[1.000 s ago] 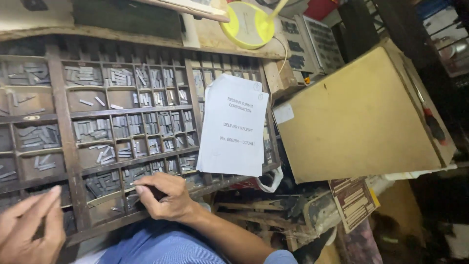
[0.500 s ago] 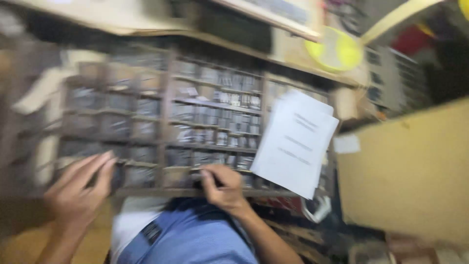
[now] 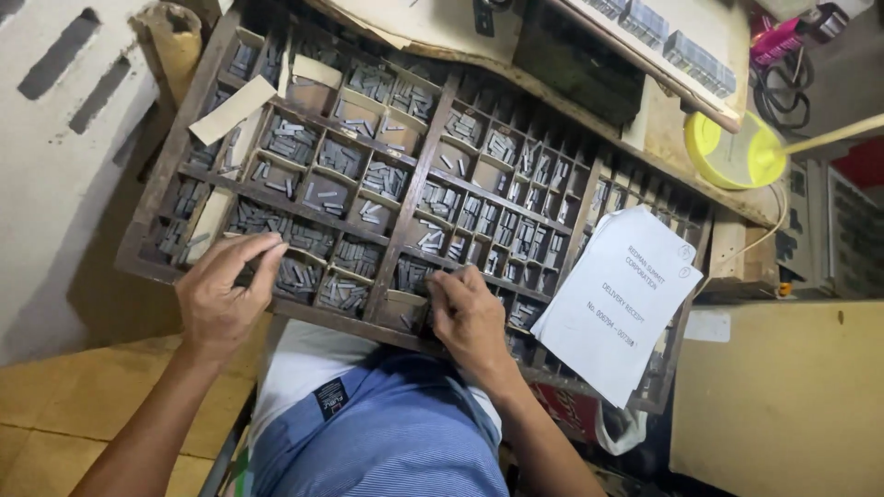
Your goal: Selecting individual metal type characters from a partitioned tray and arranging them on a printing plate.
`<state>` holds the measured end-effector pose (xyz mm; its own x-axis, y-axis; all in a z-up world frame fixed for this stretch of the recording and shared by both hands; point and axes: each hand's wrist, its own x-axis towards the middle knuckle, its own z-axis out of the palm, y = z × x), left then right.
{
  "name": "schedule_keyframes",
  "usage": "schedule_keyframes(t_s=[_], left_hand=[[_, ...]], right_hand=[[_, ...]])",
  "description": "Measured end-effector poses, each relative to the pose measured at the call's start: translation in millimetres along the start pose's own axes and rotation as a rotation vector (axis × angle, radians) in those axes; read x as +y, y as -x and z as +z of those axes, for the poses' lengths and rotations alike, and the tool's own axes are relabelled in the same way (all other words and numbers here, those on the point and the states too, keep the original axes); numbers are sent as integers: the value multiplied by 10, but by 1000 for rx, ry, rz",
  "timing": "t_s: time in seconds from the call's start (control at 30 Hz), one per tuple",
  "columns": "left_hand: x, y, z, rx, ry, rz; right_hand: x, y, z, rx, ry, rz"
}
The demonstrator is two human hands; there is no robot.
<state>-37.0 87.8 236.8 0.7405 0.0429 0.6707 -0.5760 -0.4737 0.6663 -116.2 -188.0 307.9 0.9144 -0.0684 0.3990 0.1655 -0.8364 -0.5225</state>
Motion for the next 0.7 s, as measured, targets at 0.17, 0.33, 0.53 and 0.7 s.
schedule_keyframes(t_s=[0.17, 0.33, 0.53, 0.7], left_hand=[[-68, 28, 30, 4, 34, 35], [208, 41, 76, -33, 107, 11], [710, -2, 193, -71, 293, -33], [937, -132, 145, -73, 355, -25]], right_hand=[[-99, -141, 113, -133, 446, -150], [18, -115, 131, -166, 373, -105], [199, 48, 366, -119, 433, 16], [119, 82, 403, -43, 529, -30]])
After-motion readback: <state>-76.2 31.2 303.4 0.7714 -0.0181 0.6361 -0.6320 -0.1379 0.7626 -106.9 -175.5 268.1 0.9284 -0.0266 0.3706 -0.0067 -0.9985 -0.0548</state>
